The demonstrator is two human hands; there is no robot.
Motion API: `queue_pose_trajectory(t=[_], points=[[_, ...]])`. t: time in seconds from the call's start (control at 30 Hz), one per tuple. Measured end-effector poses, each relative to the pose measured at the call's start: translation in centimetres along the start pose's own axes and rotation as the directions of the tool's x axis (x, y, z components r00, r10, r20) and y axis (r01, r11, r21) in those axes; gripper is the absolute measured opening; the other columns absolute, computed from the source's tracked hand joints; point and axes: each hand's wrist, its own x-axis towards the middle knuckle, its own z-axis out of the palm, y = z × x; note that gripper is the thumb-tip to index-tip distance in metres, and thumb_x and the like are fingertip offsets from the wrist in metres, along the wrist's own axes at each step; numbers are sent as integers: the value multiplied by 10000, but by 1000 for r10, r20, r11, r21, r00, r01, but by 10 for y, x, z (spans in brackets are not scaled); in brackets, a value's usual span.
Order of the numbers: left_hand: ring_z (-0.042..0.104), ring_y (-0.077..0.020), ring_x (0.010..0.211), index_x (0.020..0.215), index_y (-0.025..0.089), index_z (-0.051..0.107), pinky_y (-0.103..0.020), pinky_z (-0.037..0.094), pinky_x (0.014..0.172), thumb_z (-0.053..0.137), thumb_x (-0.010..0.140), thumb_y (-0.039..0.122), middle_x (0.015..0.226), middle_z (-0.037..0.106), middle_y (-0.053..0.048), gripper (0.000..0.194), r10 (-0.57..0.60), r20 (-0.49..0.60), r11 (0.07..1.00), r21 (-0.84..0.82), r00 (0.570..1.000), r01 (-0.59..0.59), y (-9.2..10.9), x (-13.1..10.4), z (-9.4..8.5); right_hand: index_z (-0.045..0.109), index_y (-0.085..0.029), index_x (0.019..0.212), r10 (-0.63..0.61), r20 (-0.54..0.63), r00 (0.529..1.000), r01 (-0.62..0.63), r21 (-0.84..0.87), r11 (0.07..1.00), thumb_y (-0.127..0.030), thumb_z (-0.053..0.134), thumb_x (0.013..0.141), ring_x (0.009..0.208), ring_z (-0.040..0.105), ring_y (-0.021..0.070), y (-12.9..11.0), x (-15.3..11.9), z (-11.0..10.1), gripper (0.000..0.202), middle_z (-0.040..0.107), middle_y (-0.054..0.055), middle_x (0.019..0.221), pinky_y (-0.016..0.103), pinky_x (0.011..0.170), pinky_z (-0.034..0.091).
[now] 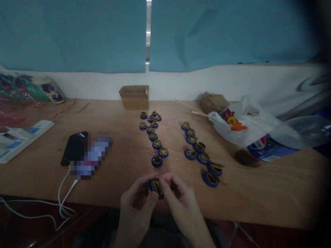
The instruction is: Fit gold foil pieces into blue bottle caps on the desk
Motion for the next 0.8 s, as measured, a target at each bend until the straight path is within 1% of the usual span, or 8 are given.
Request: queue_pose_trajectory(t=[0.13, 0.3, 0.43, 0.53, 0.63, 0.73, 0.8], points=[[719, -186, 961, 1064, 234, 695, -236, 593, 824, 629, 834, 133, 1046, 755, -49, 260, -30, -9, 999, -16, 1000, 30, -2, -1, 0, 507, -203, 727, -15, -43, 999, 12, -59, 998, -293, 473, 944, 638, 473, 124, 0, -2, 3, 237, 476, -34, 681, 235, 572, 359], [716, -173, 971, 1061, 246, 697, -221, 583, 832, 629, 833, 123, 1052, 753, -38, 268, -49, -18, 998, -35, 999, 49, -3, -2, 1, 521, -202, 747, -28, -55, 998, 23, -93, 995, -296, 456, 954, 658, 495, 129, 1, -4, 3, 237, 496, -29, 697, 238, 591, 374], [726, -156, 927, 1036, 242, 708, -185, 578, 811, 641, 816, 108, 1009, 762, -33, 266, -38, -32, 998, -58, 999, 36, -1, 0, 2, 529, -200, 748, -42, -54, 998, 38, -89, 995, -291, 464, 952, 664, 498, 128, 1, -2, 3, 232, 504, -27, 703, 234, 595, 378], [720, -166, 949, 1055, 239, 701, -192, 576, 820, 646, 806, 93, 1032, 753, -45, 294, -17, -2, 996, -82, 1000, 17, 0, 0, 1, 523, -202, 731, -37, -29, 999, 36, -44, 998, -302, 489, 942, 644, 476, 124, -2, 0, -1, 236, 475, -36, 680, 229, 580, 372], [683, -187, 1053, 1101, 257, 678, -234, 546, 914, 660, 782, 48, 1116, 726, -49, 382, 33, 44, 995, -91, 998, -29, -1, -1, -1, 542, -200, 740, -36, 42, 998, 35, 10, 999, -299, 500, 940, 676, 490, 128, -7, 0, -8, 227, 494, -30, 702, 231, 616, 389], [635, -198, 1141, 1097, 278, 675, -253, 506, 984, 690, 731, -7, 1174, 701, -34, 464, 90, 42, 993, -74, 995, -87, -4, -1, -2, 568, -197, 747, -68, 106, 992, 65, 29, 997, -257, 505, 934, 726, 529, 133, -12, -2, -15, 206, 549, -18, 741, 238, 673, 405], [626, -195, 1152, 1090, 288, 674, -251, 503, 990, 701, 717, -17, 1186, 693, -24, 482, 118, 31, 992, -59, 993, -116, -5, -1, -1, 575, -197, 752, -85, 114, 990, 83, 24, 996, -232, 510, 928, 733, 540, 131, -15, -3, -18, 191, 562, -18, 750, 238, 681, 406]])
